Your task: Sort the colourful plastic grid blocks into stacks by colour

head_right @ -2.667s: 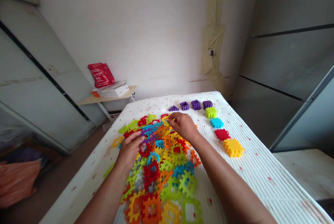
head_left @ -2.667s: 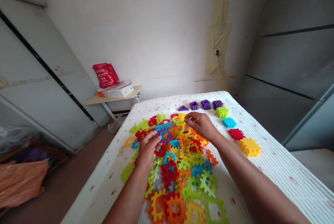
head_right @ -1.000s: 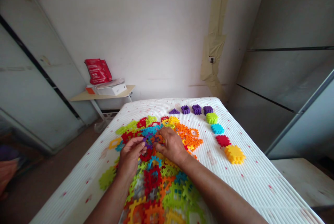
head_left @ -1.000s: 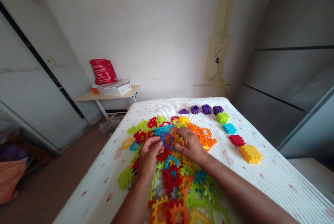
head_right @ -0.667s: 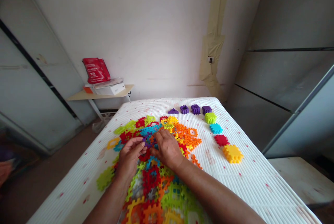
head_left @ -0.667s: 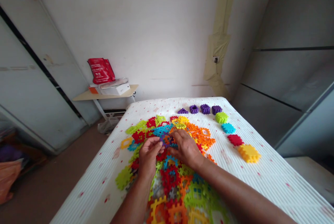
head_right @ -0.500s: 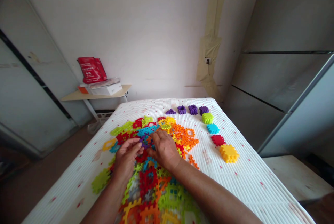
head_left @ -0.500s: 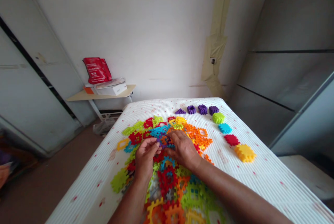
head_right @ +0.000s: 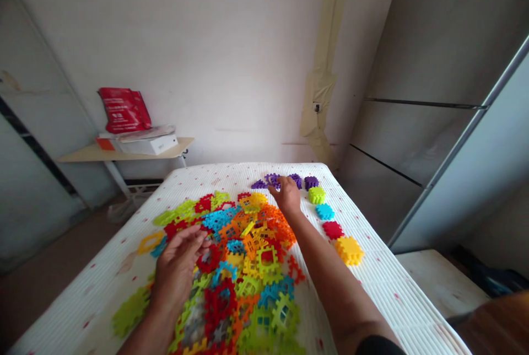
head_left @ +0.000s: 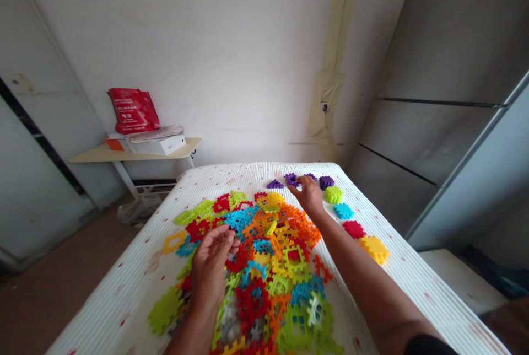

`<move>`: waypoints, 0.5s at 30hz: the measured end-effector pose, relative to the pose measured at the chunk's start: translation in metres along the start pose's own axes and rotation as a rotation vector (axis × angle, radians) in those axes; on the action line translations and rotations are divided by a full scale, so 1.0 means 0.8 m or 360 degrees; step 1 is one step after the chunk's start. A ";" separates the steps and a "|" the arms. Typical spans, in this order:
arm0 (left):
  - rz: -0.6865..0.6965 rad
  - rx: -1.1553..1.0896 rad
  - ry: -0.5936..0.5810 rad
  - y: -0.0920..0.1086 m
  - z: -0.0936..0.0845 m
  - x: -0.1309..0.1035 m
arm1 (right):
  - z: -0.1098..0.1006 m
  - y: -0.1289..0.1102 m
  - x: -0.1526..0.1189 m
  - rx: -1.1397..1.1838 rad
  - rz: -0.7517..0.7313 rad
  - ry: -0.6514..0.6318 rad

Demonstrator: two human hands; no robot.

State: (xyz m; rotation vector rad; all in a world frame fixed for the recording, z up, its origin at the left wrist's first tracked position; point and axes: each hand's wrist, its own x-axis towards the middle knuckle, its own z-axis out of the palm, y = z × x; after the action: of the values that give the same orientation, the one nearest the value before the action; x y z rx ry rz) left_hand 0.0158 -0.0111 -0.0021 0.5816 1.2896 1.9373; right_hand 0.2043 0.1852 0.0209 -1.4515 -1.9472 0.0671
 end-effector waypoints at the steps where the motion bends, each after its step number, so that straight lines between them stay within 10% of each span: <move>1: -0.0008 0.0004 0.0008 -0.001 -0.001 0.001 | 0.005 0.007 0.012 -0.0082 0.0061 -0.0010; 15: -0.0062 0.0048 0.0046 -0.003 -0.011 0.009 | 0.059 0.030 0.058 -0.0424 0.0274 -0.0222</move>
State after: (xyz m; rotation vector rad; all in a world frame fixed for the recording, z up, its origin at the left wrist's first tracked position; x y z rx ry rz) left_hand 0.0060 -0.0102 -0.0079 0.5412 1.3411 1.9037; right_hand 0.1921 0.2502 -0.0023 -1.8317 -1.9955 -0.0152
